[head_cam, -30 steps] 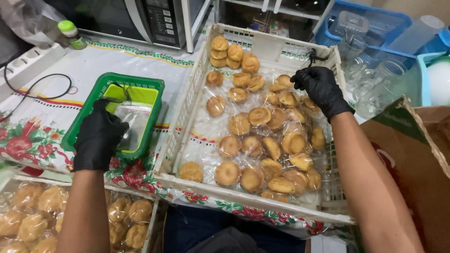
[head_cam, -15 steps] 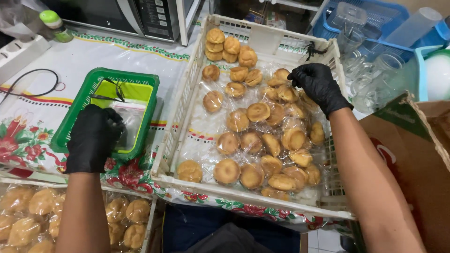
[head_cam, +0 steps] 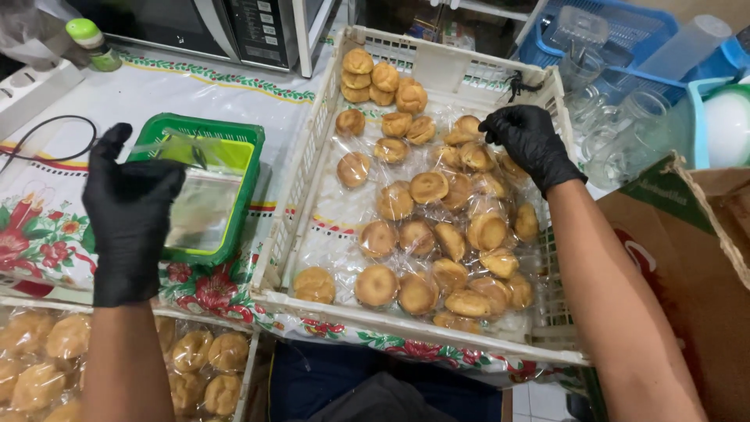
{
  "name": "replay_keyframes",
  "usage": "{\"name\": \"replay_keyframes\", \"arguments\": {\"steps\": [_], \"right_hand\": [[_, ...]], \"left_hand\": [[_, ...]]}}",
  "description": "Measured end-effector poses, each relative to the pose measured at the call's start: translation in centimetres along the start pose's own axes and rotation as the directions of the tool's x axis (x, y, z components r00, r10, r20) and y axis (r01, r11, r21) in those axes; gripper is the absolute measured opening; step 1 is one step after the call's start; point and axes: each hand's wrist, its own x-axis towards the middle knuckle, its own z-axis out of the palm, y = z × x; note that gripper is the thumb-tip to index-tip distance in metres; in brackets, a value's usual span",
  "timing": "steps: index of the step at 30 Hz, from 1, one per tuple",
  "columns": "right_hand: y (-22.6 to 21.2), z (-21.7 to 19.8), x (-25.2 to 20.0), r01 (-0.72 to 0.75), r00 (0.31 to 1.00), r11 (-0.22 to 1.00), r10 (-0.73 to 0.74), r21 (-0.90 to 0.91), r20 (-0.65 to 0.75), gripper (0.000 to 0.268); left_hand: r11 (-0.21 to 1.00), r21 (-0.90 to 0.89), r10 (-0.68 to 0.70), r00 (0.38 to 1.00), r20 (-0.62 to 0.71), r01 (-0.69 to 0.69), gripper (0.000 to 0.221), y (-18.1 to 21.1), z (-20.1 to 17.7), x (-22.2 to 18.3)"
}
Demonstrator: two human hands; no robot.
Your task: Individually bagging small round pastries from a large crate into clear plastic bags
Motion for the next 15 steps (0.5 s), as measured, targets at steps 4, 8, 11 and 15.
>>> {"name": "replay_keyframes", "arguments": {"steps": [4, 8, 11, 15], "right_hand": [[1.4, 0.3, 0.6, 0.094, 0.995, 0.995, -0.095, 0.026, 0.013, 0.024], [2.7, 0.7, 1.1, 0.188, 0.982, 0.974, -0.189, 0.124, -0.001, 0.021], [3.6, 0.6, 1.5, 0.182, 0.983, 0.982, -0.183, 0.053, 0.015, 0.016], [4.3, 0.4, 2.1, 0.175, 0.984, 0.983, -0.176, 0.049, 0.018, 0.018]], "left_hand": [[0.971, -0.231, -0.048, 0.998, 0.045, 0.057, 0.026, 0.8, 1.0, 0.7], [0.968, -0.249, 0.105, 0.949, 0.297, -0.029, 0.008, 4.9, 5.7, 2.6], [0.996, 0.004, 0.067, 0.799, 0.597, -0.086, 0.018, 10.1, 11.8, 2.6], [0.882, -0.241, -0.043, 0.579, 0.814, 0.405, 0.032, 1.2, 21.3, 1.5]]}}
